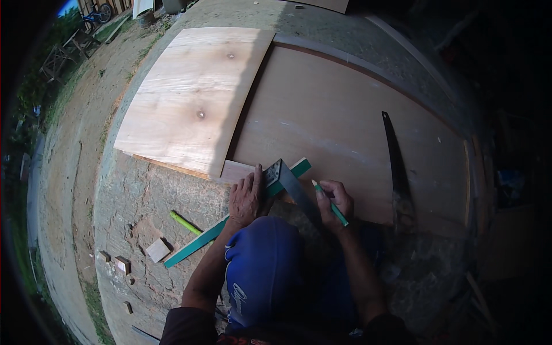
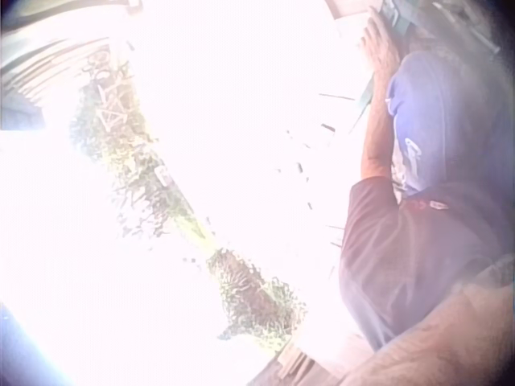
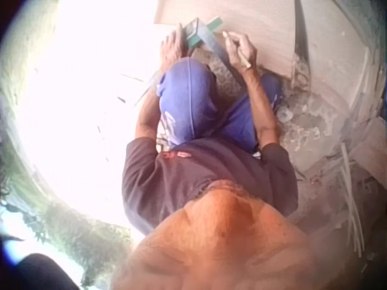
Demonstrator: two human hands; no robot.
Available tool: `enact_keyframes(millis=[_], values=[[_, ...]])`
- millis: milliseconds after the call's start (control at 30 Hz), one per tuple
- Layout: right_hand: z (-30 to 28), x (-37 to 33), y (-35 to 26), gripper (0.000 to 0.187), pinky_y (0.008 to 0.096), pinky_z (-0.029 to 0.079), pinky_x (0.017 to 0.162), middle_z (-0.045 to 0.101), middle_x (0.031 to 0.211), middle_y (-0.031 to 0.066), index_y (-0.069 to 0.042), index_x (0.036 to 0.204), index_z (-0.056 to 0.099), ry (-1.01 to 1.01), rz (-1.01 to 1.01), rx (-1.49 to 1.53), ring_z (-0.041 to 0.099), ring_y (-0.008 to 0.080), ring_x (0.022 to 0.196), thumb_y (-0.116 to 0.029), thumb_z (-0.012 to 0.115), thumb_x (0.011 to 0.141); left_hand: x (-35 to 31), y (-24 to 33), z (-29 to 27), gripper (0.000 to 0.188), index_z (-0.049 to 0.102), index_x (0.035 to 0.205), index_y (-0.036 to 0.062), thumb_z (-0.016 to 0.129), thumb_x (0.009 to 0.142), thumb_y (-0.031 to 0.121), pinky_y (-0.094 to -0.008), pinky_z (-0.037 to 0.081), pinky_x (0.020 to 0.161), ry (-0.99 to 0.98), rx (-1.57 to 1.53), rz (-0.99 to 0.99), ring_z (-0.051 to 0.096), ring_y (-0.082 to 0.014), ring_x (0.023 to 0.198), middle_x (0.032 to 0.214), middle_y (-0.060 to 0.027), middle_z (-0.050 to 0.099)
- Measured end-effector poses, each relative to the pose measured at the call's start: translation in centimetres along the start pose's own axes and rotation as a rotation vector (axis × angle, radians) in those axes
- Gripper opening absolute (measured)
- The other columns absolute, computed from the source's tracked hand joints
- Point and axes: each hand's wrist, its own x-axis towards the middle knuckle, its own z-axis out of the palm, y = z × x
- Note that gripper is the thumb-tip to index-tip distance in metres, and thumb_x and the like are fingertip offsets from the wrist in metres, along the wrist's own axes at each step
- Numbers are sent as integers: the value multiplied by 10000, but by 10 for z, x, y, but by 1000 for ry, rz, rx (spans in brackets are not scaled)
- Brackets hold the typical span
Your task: The person measures and marks a wooden plank using a square and pencil, then saws it to size. They position the cut plank against a larger board and hammer nails to secure it, forming a frame structure.
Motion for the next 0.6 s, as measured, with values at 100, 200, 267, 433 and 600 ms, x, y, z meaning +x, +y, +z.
enact_keyframes(millis=[100, 200, 267, 433, 600], values=[[6, 0, 4, 177, 349, 570, 762, 716, 927, 154, -3, 1085, 650, -33, 52, 25, 727, 234, 837, -124, 671, 957, 0, 0, 0, 982, 229, 1583, -44, 681, 884, 478, -448, 442, 882, 12, 10, 7, 571, -357, 1062, 1299, -187, 557], [11, -1, 8, 177, 346, 571, 754, 716, 943, 153, -3, 1076, 663, -50, 7, -20, 724, 230, 847, -111, 702, 940, 1, 1, 1, 980, 230, 1582, -44, 680, 883, 475, -450, 442, 884, 5, 21, 3, 571, -355, 1061, 1294, -186, 558], [13, 1, 21, 179, 321, 564, 740, 722, 967, 147, -1, 1074, 673, -71, -124, -83, 714, 185, 859, -101, 725, 935, 2, 1, 2, 980, 229, 1582, -44, 681, 881, 470, -452, 442, 886, 4, 31, -1, 571, -353, 1061, 1291, -185, 558], [18, 13, 24, 198, 362, 575, 726, 705, 948, 168, -11, 1070, 687, -83, -287, -85, 721, 285, 829, -45, 757, 888, 2, 1, 0, 983, 229, 1583, -39, 691, 871, 457, -449, 443, 893, -16, 12, -5, 571, -351, 1062, 1285, -180, 556], [22, 20, 26, 201, 388, 579, 720, 700, 941, 176, -15, 1052, 682, -109, -323, -118, 718, 324, 823, -26, 763, 869, 1, 1, -2, 986, 228, 1587, -30, 699, 865, 449, -447, 443, 894, -19, 5, -5, 570, -350, 1060, 1290, -175, 553]])
